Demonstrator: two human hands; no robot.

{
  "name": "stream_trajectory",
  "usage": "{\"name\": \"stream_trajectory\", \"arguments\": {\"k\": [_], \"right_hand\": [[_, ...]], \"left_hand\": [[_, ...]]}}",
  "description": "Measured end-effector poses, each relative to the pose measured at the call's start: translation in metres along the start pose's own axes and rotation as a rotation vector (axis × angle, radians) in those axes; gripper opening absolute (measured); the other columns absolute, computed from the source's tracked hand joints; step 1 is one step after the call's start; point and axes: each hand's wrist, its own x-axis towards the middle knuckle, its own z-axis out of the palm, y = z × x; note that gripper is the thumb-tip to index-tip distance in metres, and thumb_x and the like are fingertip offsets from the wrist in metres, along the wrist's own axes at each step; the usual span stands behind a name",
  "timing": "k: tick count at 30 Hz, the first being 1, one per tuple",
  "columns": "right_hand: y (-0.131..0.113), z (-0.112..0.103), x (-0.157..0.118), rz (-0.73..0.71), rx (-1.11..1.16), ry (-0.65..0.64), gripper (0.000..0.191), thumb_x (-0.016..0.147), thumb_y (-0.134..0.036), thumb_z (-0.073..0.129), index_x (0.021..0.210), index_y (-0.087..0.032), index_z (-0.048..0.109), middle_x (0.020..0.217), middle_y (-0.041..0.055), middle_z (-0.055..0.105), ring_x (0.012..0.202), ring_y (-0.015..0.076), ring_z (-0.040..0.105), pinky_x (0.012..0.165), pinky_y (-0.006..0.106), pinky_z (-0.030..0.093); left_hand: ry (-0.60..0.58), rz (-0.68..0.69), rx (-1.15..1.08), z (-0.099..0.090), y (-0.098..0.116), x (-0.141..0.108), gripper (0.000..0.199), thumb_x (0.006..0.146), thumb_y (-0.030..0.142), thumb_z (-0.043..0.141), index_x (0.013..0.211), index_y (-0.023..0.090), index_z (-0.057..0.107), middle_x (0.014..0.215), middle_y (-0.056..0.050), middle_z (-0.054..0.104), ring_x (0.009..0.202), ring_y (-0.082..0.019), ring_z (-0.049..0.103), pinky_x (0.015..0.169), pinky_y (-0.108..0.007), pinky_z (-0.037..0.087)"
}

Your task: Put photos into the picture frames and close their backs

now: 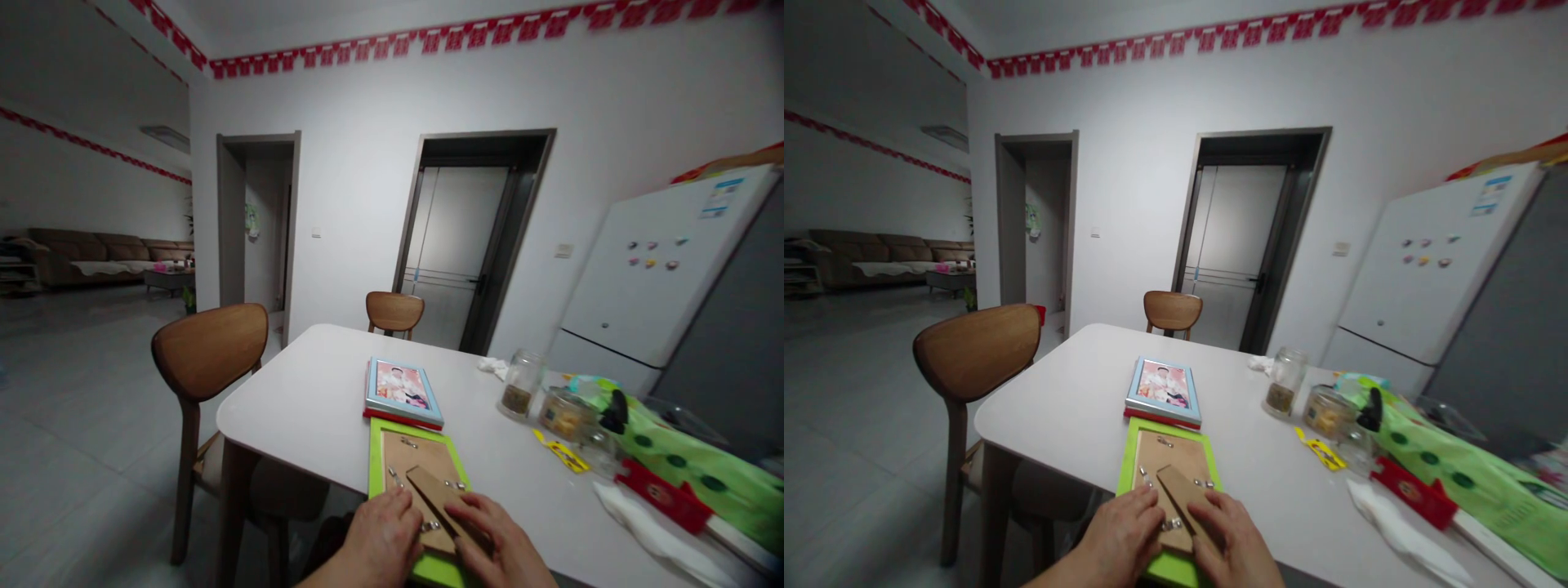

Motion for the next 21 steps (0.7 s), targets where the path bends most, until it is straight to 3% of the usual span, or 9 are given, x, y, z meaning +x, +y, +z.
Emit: {"name": "stream_trajectory", "arguments": {"k": [4,7,12,21], "right_hand": [[-0.004,0.02,0.003,-0.121,-0.105,-0.027,0.031,0.067,-0.029,0.049,0.094,-0.023,0.063,0.106,0.0079,0.057,0.1,0.0205,0.05,0.089,0.033,0.037],[0.001,0.029,0.001,-0.174,-0.22,-0.03,0.032,0.069,-0.03,0.048,0.097,-0.023,0.062,0.106,0.0083,0.056,0.099,0.0209,0.05,0.088,0.035,0.038],[0.008,0.031,-0.002,-0.207,-0.34,-0.019,0.032,0.074,-0.035,0.045,0.101,-0.026,0.059,0.108,0.0082,0.056,0.101,0.0215,0.049,0.086,0.037,0.038],[-0.022,0.039,-0.011,-0.302,-0.462,-0.108,0.036,0.077,-0.047,0.04,0.107,-0.032,0.054,0.12,0.0055,0.047,0.11,0.0233,0.041,0.09,0.041,0.032]], "left_hand": [[0.023,-0.062,0.038,-0.005,-0.009,-0.011,0.024,0.075,0.016,0.05,0.098,0.019,0.053,0.116,-0.006,0.052,0.109,-0.021,0.045,0.095,-0.031,0.033],[-0.018,-0.072,-0.005,-0.012,-0.013,-0.018,0.024,0.075,0.025,0.053,0.098,0.02,0.053,0.115,-0.004,0.052,0.107,-0.02,0.046,0.096,-0.032,0.031],[-0.067,-0.03,-0.079,-0.013,-0.021,-0.027,0.056,0.064,0.045,0.064,0.111,0.02,0.044,0.124,-0.006,0.044,0.116,-0.022,0.036,0.101,-0.041,0.017],[-0.07,-0.04,-0.107,-0.012,-0.032,-0.03,0.057,0.063,0.037,0.067,0.11,0.016,0.042,0.123,-0.01,0.045,0.116,-0.021,0.035,0.102,-0.04,0.015]]}}
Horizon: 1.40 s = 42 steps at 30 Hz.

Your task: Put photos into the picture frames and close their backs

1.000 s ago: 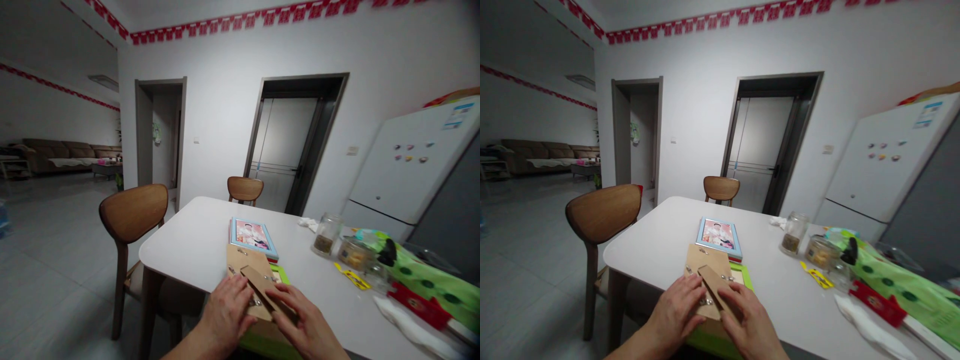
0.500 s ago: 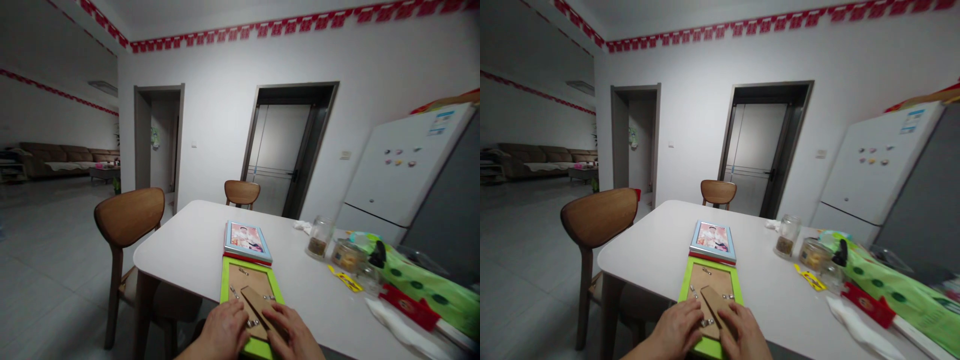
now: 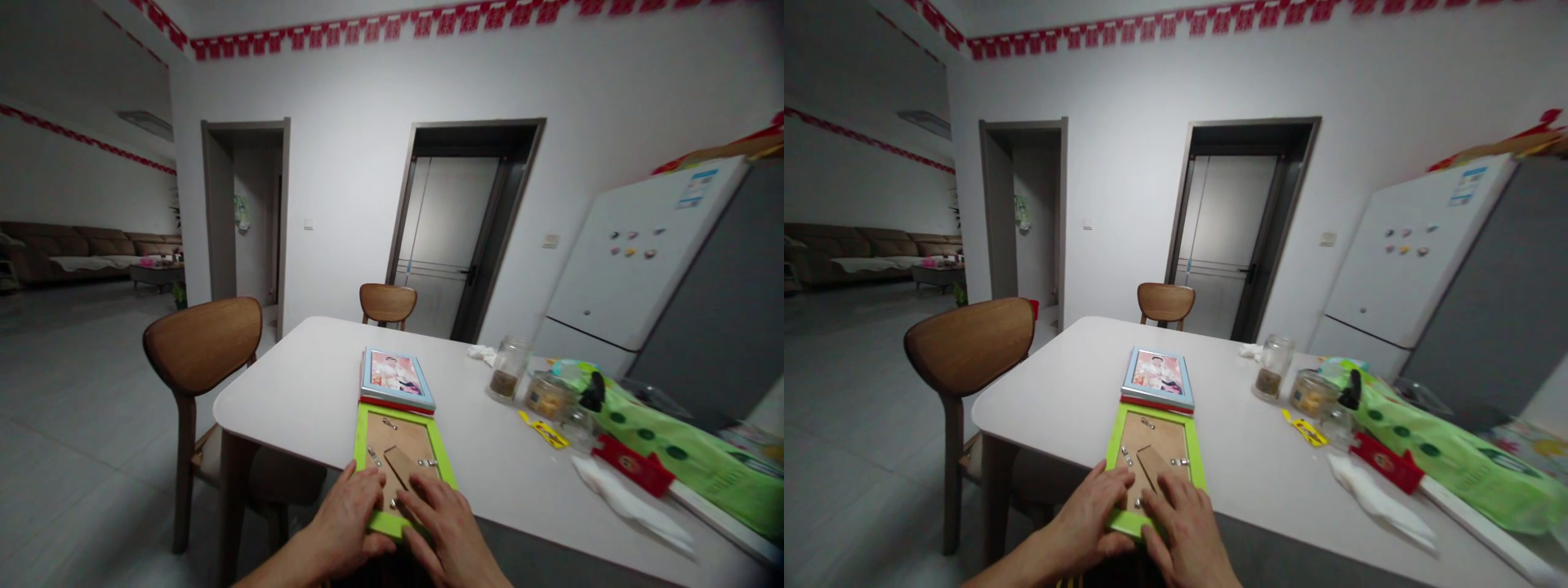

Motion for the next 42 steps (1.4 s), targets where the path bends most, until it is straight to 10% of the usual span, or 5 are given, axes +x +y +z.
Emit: {"name": "stream_trajectory", "arguments": {"k": [13,22,42], "right_hand": [[0.007,-0.003,0.002,-0.202,0.05,-0.059,0.034,0.073,-0.045,0.046,0.103,-0.03,0.055,0.114,0.0043,0.05,0.104,0.0215,0.043,0.088,0.036,0.034],[0.043,-0.01,0.026,0.36,-0.11,0.007,0.034,0.078,-0.026,0.035,0.103,-0.023,0.058,0.096,0.009,0.056,0.09,0.0192,0.049,0.079,0.028,0.036],[0.005,-0.004,0.047,0.177,-0.066,0.073,0.032,0.081,-0.028,0.034,0.1,-0.023,0.059,0.112,0.0092,0.051,0.1,0.0203,0.045,0.083,0.031,0.032]], "left_hand": [[-0.002,0.002,0.001,-0.003,0.0,0.004,0.043,0.061,0.038,0.067,0.095,0.02,0.047,0.115,-0.004,0.05,0.109,-0.019,0.042,0.101,-0.035,0.016],[0.005,-0.012,0.025,-0.01,0.006,0.006,0.039,0.059,0.04,0.069,0.085,0.021,0.047,0.096,0.0,0.055,0.094,-0.018,0.049,0.096,-0.035,0.024],[0.078,-0.004,0.019,-0.001,0.005,0.002,0.03,0.063,0.031,0.065,0.082,0.019,0.046,0.088,0.001,0.055,0.085,-0.016,0.05,0.093,-0.032,0.026]]}}
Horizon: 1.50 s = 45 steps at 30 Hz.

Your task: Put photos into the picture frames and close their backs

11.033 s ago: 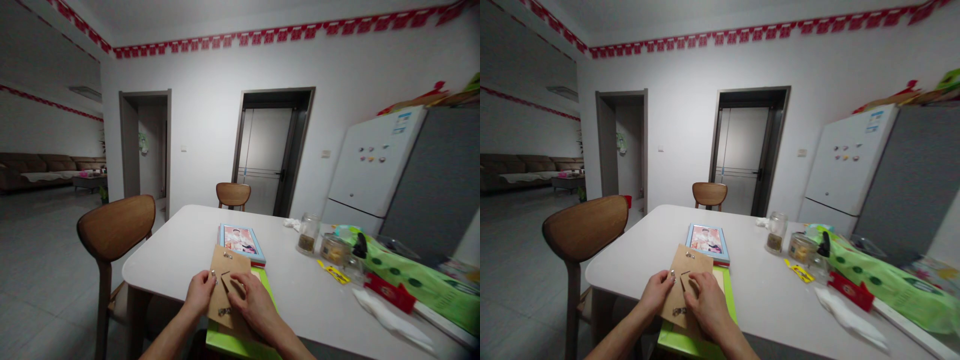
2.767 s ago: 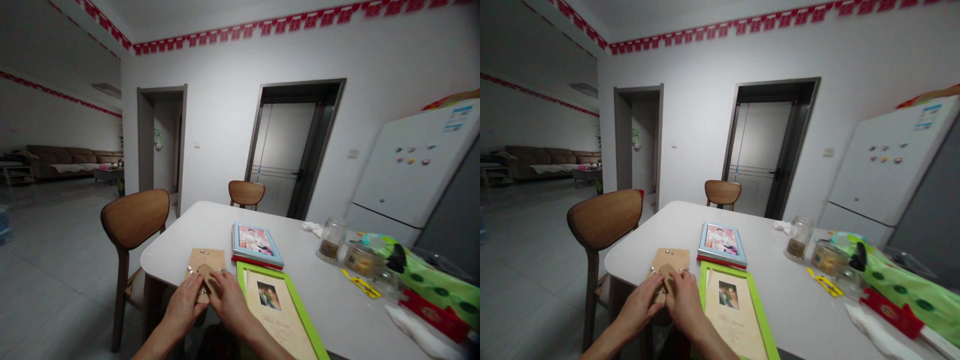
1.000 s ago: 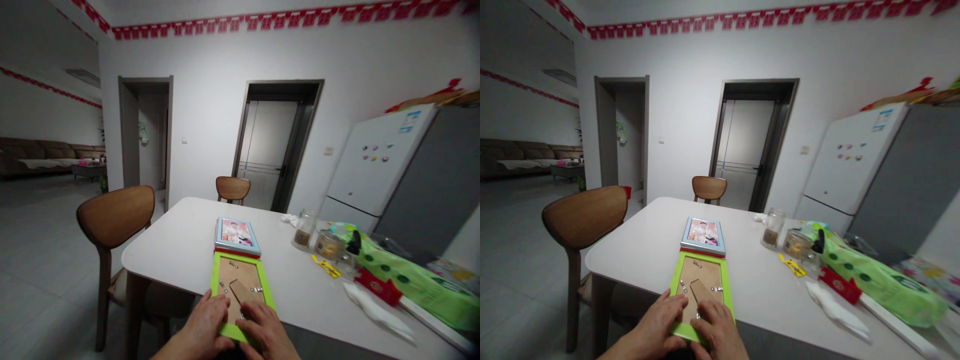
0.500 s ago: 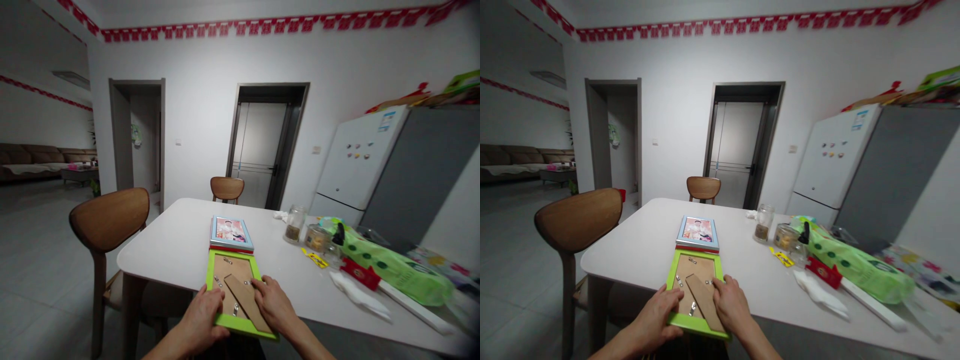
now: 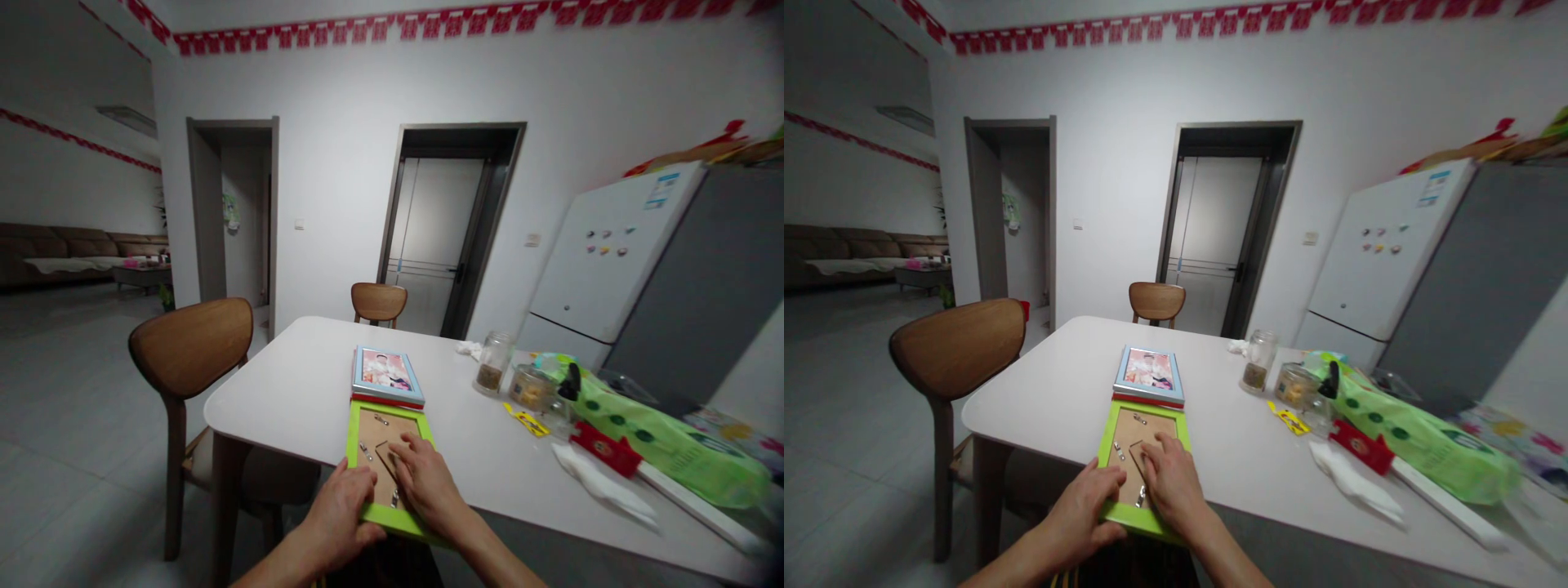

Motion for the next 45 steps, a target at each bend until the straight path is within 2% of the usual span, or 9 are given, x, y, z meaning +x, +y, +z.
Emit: {"name": "stream_trajectory", "arguments": {"k": [5,10,15,20,26,28,32,39,45], "right_hand": [[-0.027,0.012,0.014,-0.137,0.076,-0.058,0.027,0.079,-0.023,0.039,0.093,-0.027,0.062,0.096,0.0048,0.056,0.092,0.0169,0.045,0.079,0.028,0.032],[-0.027,0.016,0.017,-0.154,0.073,-0.083,0.029,0.079,-0.023,0.039,0.099,-0.029,0.059,0.097,0.0034,0.056,0.094,0.0171,0.043,0.078,0.027,0.031],[-0.026,0.016,0.017,-0.127,0.089,-0.084,0.031,0.08,-0.023,0.036,0.099,-0.03,0.059,0.101,0.0033,0.055,0.095,0.0178,0.043,0.079,0.028,0.031],[-0.028,0.015,0.019,-0.086,0.109,-0.109,0.033,0.075,-0.018,0.039,0.098,-0.03,0.06,0.104,0.0032,0.055,0.097,0.0184,0.044,0.08,0.029,0.031],[-0.026,0.017,0.02,-0.106,0.145,-0.095,0.032,0.074,-0.019,0.04,0.096,-0.028,0.062,0.103,0.0032,0.057,0.097,0.0184,0.045,0.081,0.029,0.032],[-0.022,0.019,0.025,-0.073,0.165,-0.062,0.031,0.076,-0.022,0.039,0.098,-0.026,0.061,0.103,0.0037,0.058,0.097,0.0178,0.047,0.082,0.028,0.033],[-0.007,0.025,0.048,0.106,0.176,-0.005,0.032,0.078,-0.025,0.039,0.102,-0.02,0.059,0.101,0.0056,0.062,0.093,0.016,0.052,0.081,0.025,0.034],[0.008,0.04,0.086,0.298,0.107,-0.035,0.028,0.076,-0.036,0.042,0.076,-0.018,0.065,0.079,0.0067,0.066,0.067,0.0151,0.057,0.056,0.023,0.035],[0.009,0.048,0.092,0.35,0.065,-0.016,0.025,0.075,-0.034,0.044,0.076,-0.017,0.062,0.081,0.0083,0.066,0.072,0.0169,0.057,0.058,0.025,0.035]], "left_hand": [[-0.018,0.001,-0.048,-0.003,0.001,-0.001,0.039,0.065,0.032,0.065,0.096,0.021,0.044,0.096,0.001,0.055,0.094,-0.016,0.048,0.096,-0.032,0.022],[-0.05,0.025,-0.072,-0.008,-0.003,-0.004,0.043,0.065,0.032,0.065,0.102,0.022,0.045,0.104,0.0,0.055,0.101,-0.016,0.047,0.1,-0.034,0.019],[-0.047,-0.127,-0.018,-0.008,-0.013,-0.002,0.062,0.052,0.044,0.071,0.101,0.015,0.048,0.13,-0.013,0.035,0.122,-0.026,0.026,0.1,-0.038,0.022],[-0.056,-0.162,0.02,-0.004,-0.018,0.003,0.087,0.044,0.049,0.073,0.115,0.013,0.039,0.127,-0.017,0.037,0.12,-0.028,0.029,0.098,-0.042,0.026],[-0.066,-0.159,0.05,-0.004,-0.017,0.004,0.091,0.044,0.05,0.073,0.118,0.01,0.038,0.127,-0.018,0.038,0.12,-0.028,0.03,0.099,-0.039,0.026],[-0.077,-0.152,0.057,-0.005,-0.017,0.004,0.09,0.045,0.051,0.073,0.118,0.01,0.039,0.127,-0.018,0.037,0.12,-0.027,0.029,0.099,-0.039,0.026],[-0.094,-0.145,0.066,-0.006,-0.017,0.004,0.094,0.044,0.054,0.072,0.12,0.011,0.036,0.129,-0.018,0.036,0.121,-0.028,0.027,0.1,-0.041,0.025],[-0.108,-0.159,0.093,-0.009,-0.017,0.004,0.098,0.046,0.057,0.07,0.123,0.008,0.035,0.131,-0.017,0.033,0.122,-0.027,0.026,0.101,-0.036,0.024],[-0.101,-0.151,0.089,-0.009,-0.015,0.004,0.096,0.046,0.056,0.07,0.122,0.007,0.037,0.13,-0.017,0.034,0.122,-0.026,0.026,0.101,-0.035,0.023]]}}
